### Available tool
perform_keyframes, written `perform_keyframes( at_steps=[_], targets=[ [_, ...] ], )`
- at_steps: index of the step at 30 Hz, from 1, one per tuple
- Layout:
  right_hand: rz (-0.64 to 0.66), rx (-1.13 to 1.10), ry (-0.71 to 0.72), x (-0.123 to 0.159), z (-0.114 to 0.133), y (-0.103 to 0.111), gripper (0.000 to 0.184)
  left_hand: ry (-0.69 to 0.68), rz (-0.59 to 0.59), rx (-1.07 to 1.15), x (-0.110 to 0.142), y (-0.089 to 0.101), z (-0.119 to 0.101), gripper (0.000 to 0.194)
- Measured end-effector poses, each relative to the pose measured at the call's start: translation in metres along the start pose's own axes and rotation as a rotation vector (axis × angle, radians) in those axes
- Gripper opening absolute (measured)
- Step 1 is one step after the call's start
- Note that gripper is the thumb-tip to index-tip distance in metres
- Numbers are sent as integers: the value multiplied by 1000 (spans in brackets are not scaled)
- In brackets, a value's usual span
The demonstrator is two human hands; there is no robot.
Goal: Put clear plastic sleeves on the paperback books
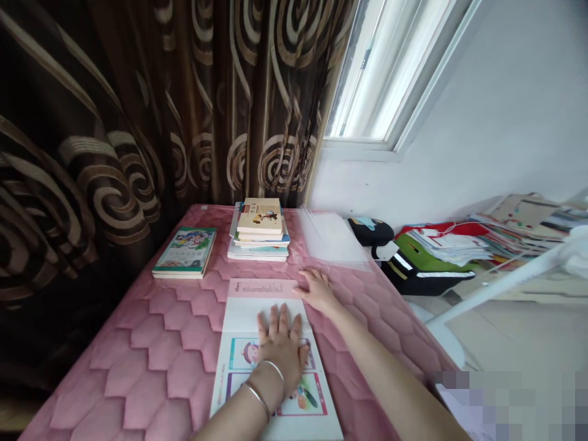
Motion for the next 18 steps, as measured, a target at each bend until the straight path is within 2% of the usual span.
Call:
perform_keyframes(
  at_steps=[3, 5, 7, 11, 14, 18],
  targets=[
    [139, -30, 119, 13, -1, 0, 78, 11, 29, 23, 1, 2, -1, 59],
    [161, -44, 138, 12, -4, 3, 82, 19, 35, 25, 1, 4, -1, 58],
    [128, -49, 94, 2, -5, 6, 73, 18, 29, 21, 2, 6, -1, 58],
    [-1, -35, -56, -23, -5, 8, 37, 19, 17, 30, 2, 4, -1, 58],
    [-63, -18, -117, -27, -2, 6, 33, 17, 11, 35, 1, 1, 1, 59],
    [-116, -12, -102, -10, -1, 5, 35, 1, -11, 15, 0, -3, 2, 60]
  ],
)
Point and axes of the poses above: each hand's wrist, its own x-axis away from the middle knuckle, its own y-axis out of the back of the hand, z = x × y, the point moved 6 cm from there along -x, towards the middle knuckle, and after that the axes turned 13 degrees about -z, right-handed, at the moved point
